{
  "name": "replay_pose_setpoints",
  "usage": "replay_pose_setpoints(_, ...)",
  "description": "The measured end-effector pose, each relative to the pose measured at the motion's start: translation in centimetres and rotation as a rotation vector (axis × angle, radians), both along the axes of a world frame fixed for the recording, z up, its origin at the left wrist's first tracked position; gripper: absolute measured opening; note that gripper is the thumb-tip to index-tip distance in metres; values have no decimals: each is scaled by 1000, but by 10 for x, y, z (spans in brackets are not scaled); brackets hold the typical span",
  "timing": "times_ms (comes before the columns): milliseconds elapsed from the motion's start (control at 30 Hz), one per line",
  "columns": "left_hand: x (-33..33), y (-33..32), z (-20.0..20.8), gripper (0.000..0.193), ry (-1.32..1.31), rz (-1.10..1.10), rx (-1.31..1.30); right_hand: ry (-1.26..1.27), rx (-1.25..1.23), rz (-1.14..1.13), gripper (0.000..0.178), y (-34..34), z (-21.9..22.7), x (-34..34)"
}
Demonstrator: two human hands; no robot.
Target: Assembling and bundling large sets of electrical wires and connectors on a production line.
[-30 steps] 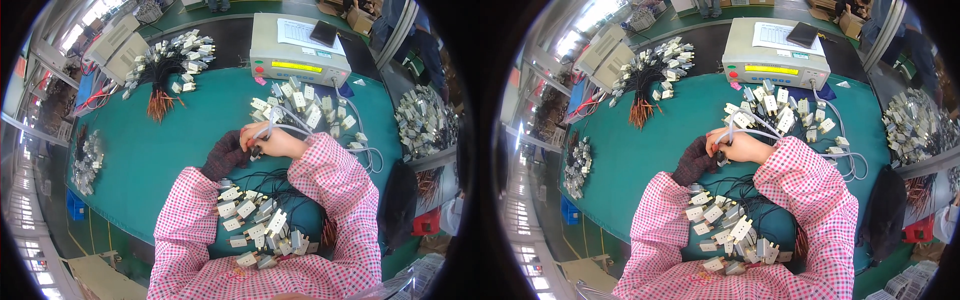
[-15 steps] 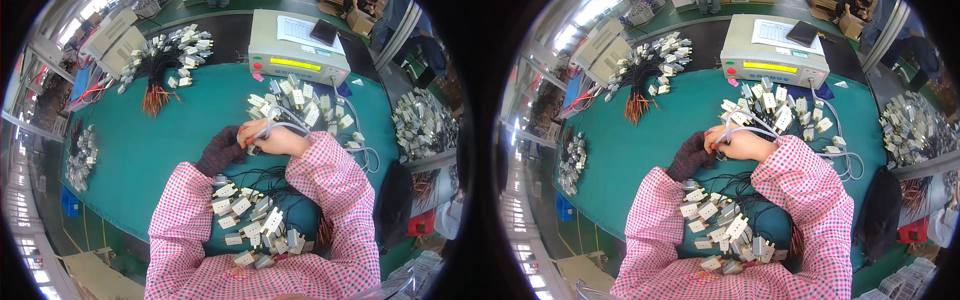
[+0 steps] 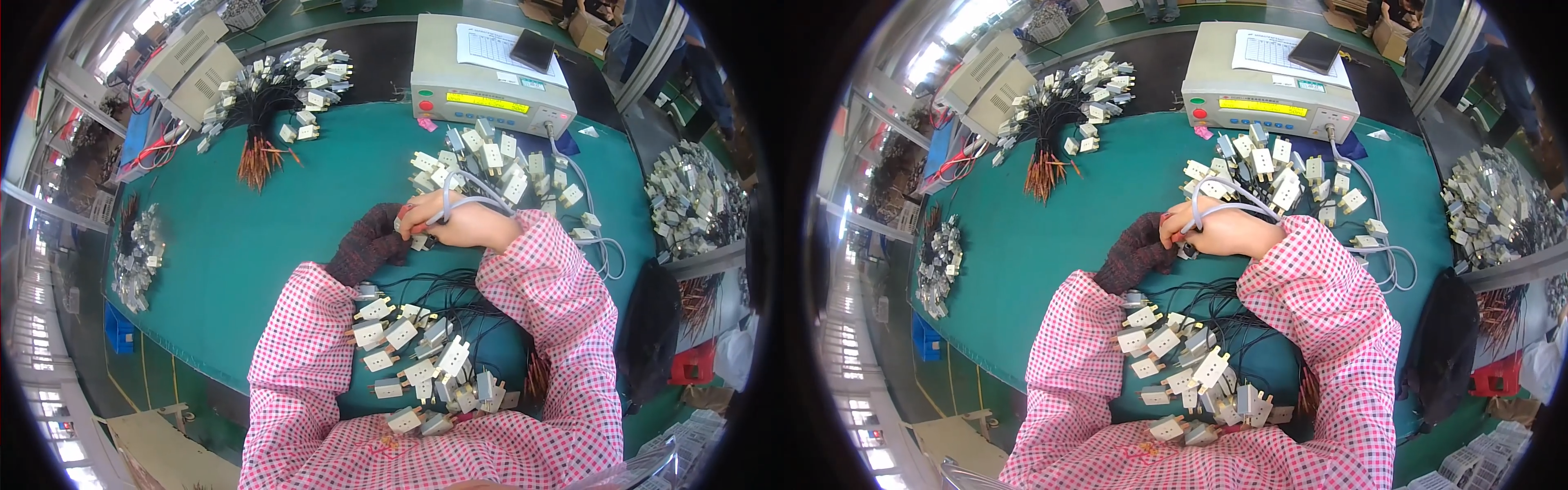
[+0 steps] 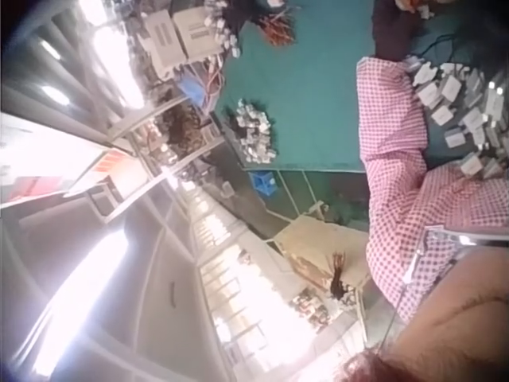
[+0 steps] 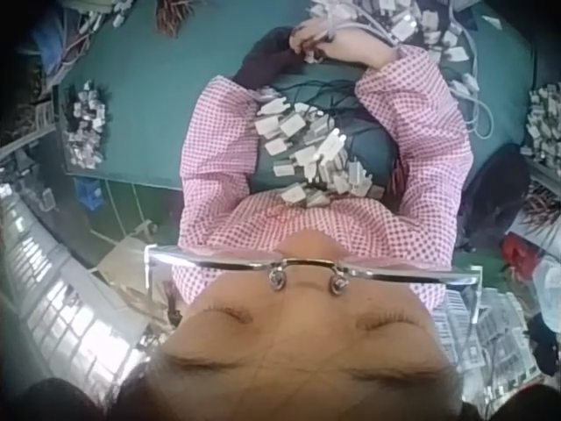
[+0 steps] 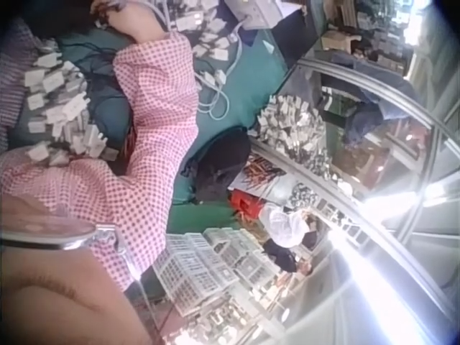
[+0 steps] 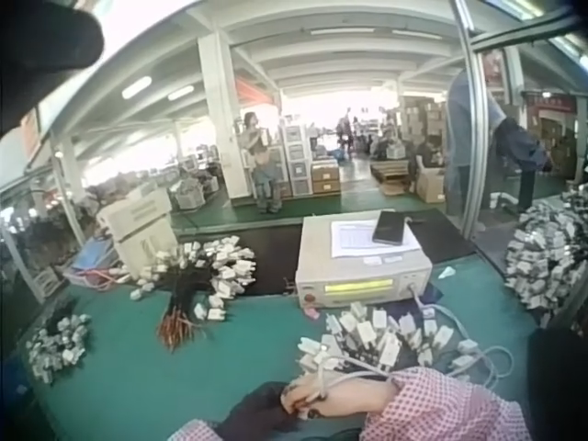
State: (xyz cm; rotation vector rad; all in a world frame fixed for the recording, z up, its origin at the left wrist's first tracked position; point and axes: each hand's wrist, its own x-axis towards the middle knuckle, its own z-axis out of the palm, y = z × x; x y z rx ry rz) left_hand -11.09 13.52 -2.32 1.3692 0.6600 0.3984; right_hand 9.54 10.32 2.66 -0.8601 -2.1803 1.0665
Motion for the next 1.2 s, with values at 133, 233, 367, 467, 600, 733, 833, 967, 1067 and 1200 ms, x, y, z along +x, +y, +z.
replay_pose_setpoints(133, 1, -1, 1, 37, 37, -6, 7, -2, 16, -17, 23, -1, -2, -1)
replay_pose_setpoints(233, -3, -3, -1, 25, -28, 46, -6, 14, 31, -7, 24, 2, -4, -5)
replay_pose_setpoints(367, 2, -3, 3, 28, 16, 38, -5, -13, 15, -35, 25, 0, -3, 0)
replay_pose_setpoints(467, 0, 0, 1, 35, 29, 38, 1, -13, 20, -53, 26, 1, -4, -4)
replay_pose_setpoints(600, -3, -3, 4, 42, -4, 96, -31, 13, 20, -46, 28, 5, -8, -7)
replay_pose_setpoints(733, -1, -6, 14, 32, 43, 75, 24, 198, -133, -92, 23, 5, -10, 9)
replay_pose_setpoints(833, 1, -12, 45, 26, 282, -129, -63, 581, -118, -332, 16, 15, -8, 44)
replay_pose_setpoints(967, -7, 9, 50, 33, 271, -391, -136, 772, -215, -626, 12, 20, -8, 58)
replay_pose_setpoints(1067, 32, 7, 48, 32, 402, 33, 12, 766, -141, -666, 14, 22, -21, 62)
replay_pose_setpoints(1200, 44, 5, 23, 42, 184, 242, 70, 718, -175, -528, 20, 21, -19, 53)
